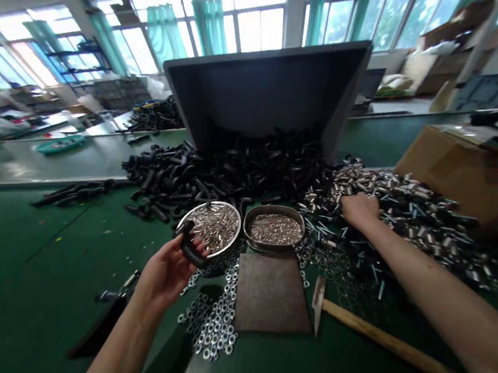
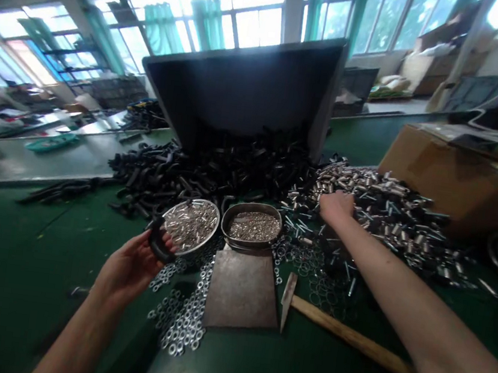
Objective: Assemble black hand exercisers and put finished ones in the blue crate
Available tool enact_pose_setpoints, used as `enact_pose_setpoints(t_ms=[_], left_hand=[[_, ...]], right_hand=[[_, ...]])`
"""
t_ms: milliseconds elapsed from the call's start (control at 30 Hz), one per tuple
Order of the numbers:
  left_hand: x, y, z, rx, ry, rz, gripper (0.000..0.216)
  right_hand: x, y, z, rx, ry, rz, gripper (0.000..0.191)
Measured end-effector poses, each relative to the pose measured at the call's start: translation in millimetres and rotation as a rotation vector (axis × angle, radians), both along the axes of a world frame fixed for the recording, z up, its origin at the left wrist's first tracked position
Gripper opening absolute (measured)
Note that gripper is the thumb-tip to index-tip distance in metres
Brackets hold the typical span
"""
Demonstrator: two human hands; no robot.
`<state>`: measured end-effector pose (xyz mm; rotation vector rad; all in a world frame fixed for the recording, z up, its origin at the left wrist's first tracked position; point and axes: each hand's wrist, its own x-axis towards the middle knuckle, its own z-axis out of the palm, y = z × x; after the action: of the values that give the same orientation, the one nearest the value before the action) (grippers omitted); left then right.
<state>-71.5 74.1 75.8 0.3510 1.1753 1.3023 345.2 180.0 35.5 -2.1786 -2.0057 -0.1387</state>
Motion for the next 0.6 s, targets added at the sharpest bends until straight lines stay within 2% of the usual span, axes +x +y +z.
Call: enact_pose_setpoints(t_ms=[100,167,233,333,433,500,600], left_hand=[[-18,-26,-24.6,0.029,0.043,0.064,0.012],[-27,-38,-39.7,0.082,0.229,0.057,0.017],[-31,-46,-51.1,0.113,0.543,-0.058,0.021],[-24,-47,-60.8,0.179,0.996,-0.328,0.024],[-7,-37,-66.3,0.323,1.296,-0.505,0.017],[5,-27,-69.7,0.385,1.499,-0.622,0.020],[16,-16,-74.0,0.385,1.706,-0.757,0.027]], right_hand=[[-3,-3,1.5,0.024,0.040,0.028,0.023],[-3,-8,3.5,0.066,0.075,0.046,0.029],[-4,-18,4.8,0.128,0.202,0.072,0.032],[-16,-43,2.7,0.129,0.606,0.113,0.037],[-43,-79,-4.0,-0.038,0.908,0.113,0.042],[-65,-104,-9.2,-0.142,0.994,0.135,0.038],[-92,-137,-13.8,-0.255,1.063,0.199,0.034]])
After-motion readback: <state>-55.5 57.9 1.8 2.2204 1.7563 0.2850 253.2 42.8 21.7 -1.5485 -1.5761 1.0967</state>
